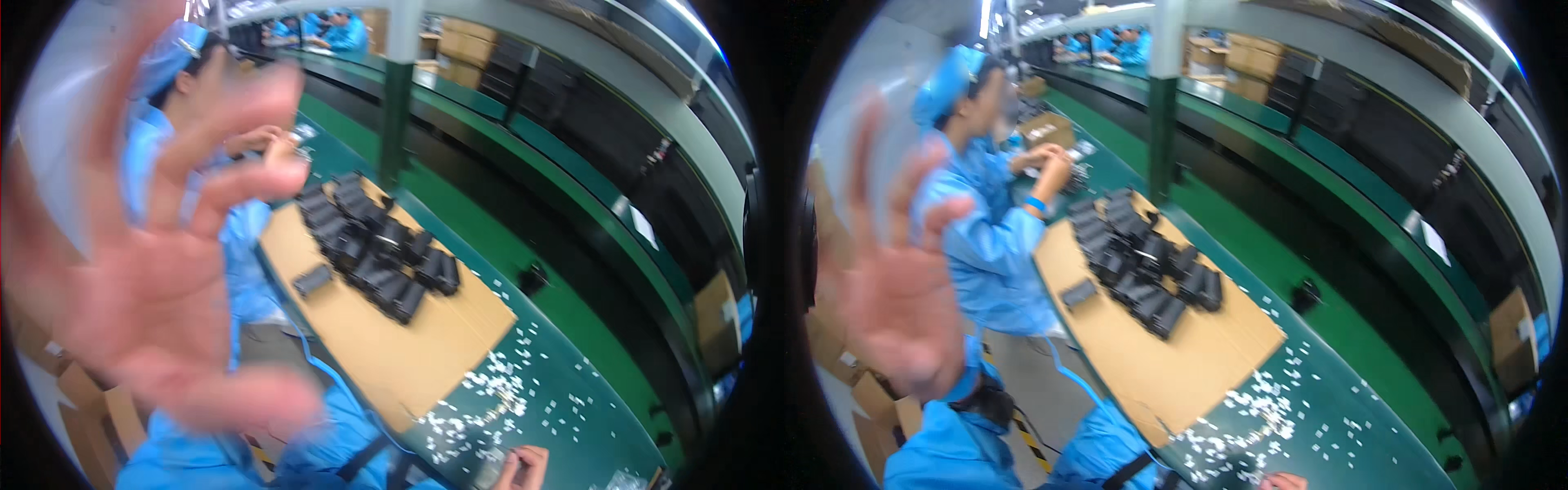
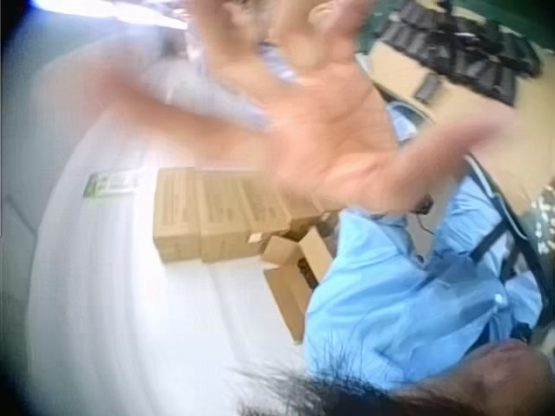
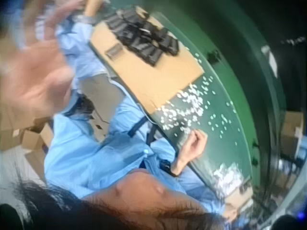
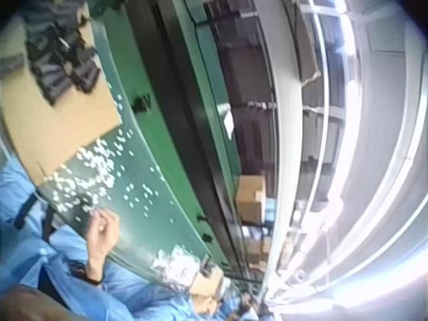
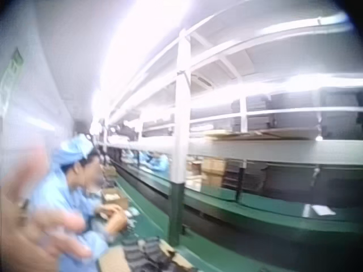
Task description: Assembling small black plastic components with internal wiring on an assembly line.
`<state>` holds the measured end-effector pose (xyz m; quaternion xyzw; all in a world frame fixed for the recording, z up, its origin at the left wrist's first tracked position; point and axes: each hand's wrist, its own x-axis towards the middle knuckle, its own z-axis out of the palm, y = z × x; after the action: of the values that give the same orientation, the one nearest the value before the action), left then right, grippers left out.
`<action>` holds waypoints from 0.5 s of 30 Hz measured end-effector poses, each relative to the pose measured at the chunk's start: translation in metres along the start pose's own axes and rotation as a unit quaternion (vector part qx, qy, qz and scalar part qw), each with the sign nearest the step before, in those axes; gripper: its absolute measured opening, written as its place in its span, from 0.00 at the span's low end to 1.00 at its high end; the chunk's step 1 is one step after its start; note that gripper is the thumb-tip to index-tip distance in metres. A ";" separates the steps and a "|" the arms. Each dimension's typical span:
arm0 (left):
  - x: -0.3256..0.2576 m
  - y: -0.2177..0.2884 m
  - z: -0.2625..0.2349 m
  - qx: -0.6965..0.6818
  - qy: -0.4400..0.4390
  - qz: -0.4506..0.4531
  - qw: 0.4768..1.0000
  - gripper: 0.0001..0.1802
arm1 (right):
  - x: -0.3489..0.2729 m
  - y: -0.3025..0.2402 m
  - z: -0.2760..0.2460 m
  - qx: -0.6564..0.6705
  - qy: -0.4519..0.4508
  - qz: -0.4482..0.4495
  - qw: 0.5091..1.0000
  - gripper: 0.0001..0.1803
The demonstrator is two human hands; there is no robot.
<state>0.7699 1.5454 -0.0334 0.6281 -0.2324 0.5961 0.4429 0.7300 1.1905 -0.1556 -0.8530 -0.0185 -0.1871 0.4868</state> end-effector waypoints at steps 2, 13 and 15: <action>0.009 -0.023 0.010 0.059 -0.134 -0.029 0.989 0.47 | 0.007 0.016 -0.014 -0.035 0.046 0.024 0.998 0.03; -0.135 -0.112 -0.042 0.511 -0.354 -0.248 0.743 0.16 | 0.025 0.007 0.005 -0.040 0.035 0.053 0.997 0.02; -0.128 -0.103 -0.045 0.506 -0.347 -0.279 0.739 0.12 | 0.026 0.007 0.008 -0.034 0.060 0.045 0.997 0.03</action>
<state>0.8063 1.6039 -0.1894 0.9599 0.1509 0.2164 0.0948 0.7579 1.1901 -0.1561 -0.8562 0.0555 -0.2169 0.4655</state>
